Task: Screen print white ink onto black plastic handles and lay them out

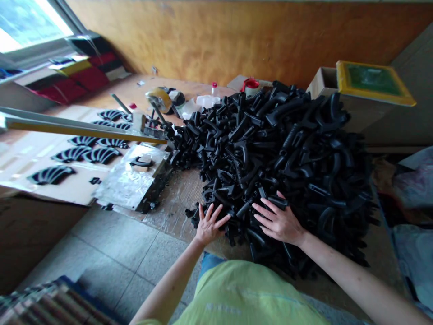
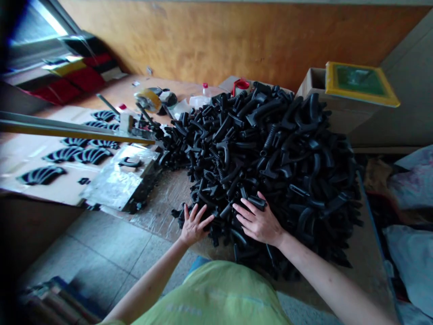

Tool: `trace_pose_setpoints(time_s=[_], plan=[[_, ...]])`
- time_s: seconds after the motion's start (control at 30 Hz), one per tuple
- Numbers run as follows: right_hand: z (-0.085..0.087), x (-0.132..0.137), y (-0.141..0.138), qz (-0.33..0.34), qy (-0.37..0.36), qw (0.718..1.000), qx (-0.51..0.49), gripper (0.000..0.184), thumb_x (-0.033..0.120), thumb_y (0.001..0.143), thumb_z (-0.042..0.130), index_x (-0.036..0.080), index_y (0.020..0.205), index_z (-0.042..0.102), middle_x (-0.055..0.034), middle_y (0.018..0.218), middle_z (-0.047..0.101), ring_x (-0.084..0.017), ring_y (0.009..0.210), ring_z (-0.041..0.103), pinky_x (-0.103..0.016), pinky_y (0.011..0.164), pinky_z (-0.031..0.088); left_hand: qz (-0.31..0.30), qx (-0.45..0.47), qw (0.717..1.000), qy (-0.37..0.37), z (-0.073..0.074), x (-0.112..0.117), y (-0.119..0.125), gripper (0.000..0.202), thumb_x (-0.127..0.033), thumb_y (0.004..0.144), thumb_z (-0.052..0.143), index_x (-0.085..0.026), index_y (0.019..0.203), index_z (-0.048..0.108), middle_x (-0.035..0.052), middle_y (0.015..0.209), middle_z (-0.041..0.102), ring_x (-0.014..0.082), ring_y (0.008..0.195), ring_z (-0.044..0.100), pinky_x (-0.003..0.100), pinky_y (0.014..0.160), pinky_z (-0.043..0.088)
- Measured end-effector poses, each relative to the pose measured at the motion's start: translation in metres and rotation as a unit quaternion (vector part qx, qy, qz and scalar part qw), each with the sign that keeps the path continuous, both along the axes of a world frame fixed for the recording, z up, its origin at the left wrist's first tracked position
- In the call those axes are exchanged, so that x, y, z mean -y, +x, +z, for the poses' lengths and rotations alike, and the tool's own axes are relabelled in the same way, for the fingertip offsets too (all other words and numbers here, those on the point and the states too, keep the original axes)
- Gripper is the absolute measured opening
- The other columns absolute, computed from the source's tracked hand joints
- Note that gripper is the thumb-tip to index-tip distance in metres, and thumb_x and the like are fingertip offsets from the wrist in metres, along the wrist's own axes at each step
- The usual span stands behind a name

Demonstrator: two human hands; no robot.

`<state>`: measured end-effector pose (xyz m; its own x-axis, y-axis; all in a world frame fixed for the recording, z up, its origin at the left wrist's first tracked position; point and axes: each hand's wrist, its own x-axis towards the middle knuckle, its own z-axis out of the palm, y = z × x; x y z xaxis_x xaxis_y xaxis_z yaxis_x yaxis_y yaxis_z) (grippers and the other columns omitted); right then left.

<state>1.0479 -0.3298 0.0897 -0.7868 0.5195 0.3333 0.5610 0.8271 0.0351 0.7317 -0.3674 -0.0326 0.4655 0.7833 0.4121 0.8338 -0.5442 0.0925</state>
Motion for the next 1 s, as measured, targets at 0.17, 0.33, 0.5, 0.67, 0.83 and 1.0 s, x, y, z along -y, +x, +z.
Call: trace_pose_setpoints(time_s=[0.17,0.33,0.5,0.67,0.83,1.0], plan=[[0.011,-0.025,-0.024,0.072,0.017,0.997,0.011,0.024,0.028,0.092,0.052,0.032,0.110,0.066,0.0008,0.144,0.051,-0.022,0.136,0.040,-0.060,0.120,0.001,0.002,0.026,1.000,0.001,0.003,-0.022,-0.012,0.067,-0.061,0.070,0.069,-0.039,0.132,0.057,0.0100,0.137,0.056,0.0405,0.137,0.032,0.072,0.110,0.004],[0.024,-0.050,-0.049,0.141,0.064,0.988,0.010,0.022,0.028,0.091,0.050,0.024,0.104,0.068,-0.0062,0.138,0.056,-0.024,0.136,0.039,-0.065,0.116,0.003,-0.001,0.008,1.000,-0.019,0.006,-0.049,-0.035,0.058,-0.046,0.067,0.077,-0.038,0.123,0.065,0.0088,0.138,0.053,0.0441,0.142,0.022,0.070,0.112,0.010],[0.028,-0.063,-0.064,0.169,0.084,0.982,0.002,0.022,0.029,0.091,0.051,0.026,0.105,0.068,-0.0043,0.134,0.059,-0.024,0.137,0.038,-0.064,0.117,0.009,-0.035,-0.013,0.999,-0.032,0.004,-0.074,-0.057,0.041,-0.038,0.067,0.077,-0.037,0.107,0.071,0.0079,0.143,0.048,0.0438,0.145,0.011,0.068,0.110,0.020],[0.036,-0.068,-0.081,0.160,0.052,0.986,-0.007,0.024,0.029,0.091,0.050,0.028,0.108,0.067,-0.0028,0.127,0.063,-0.025,0.134,0.042,-0.064,0.116,0.014,-0.039,-0.021,0.998,-0.042,0.004,-0.093,-0.071,0.029,-0.042,0.075,0.072,-0.036,0.102,0.073,0.0048,0.144,0.048,0.0407,0.146,0.012,0.065,0.111,0.024],[0.049,-0.091,-0.122,0.133,0.021,0.990,-0.047,0.028,0.034,0.091,0.051,0.025,0.114,0.065,-0.0050,0.122,0.065,-0.029,0.131,0.043,-0.064,0.112,0.019,-0.020,-0.017,0.997,-0.068,0.003,-0.102,-0.083,0.028,-0.040,0.075,0.070,-0.033,0.103,0.072,0.0057,0.140,0.052,0.0384,0.135,0.037,0.064,0.112,0.025],[0.054,-0.132,-0.177,0.105,0.034,0.994,0.023,0.028,0.029,0.094,0.044,0.015,0.101,0.067,-0.0096,0.105,0.069,-0.026,0.122,0.047,-0.057,0.111,0.024,0.054,0.008,0.997,-0.048,0.009,-0.108,-0.096,0.039,-0.046,0.076,0.067,-0.027,0.110,0.070,0.0113,0.137,0.052,0.0359,0.128,0.045,0.058,0.111,0.028]])
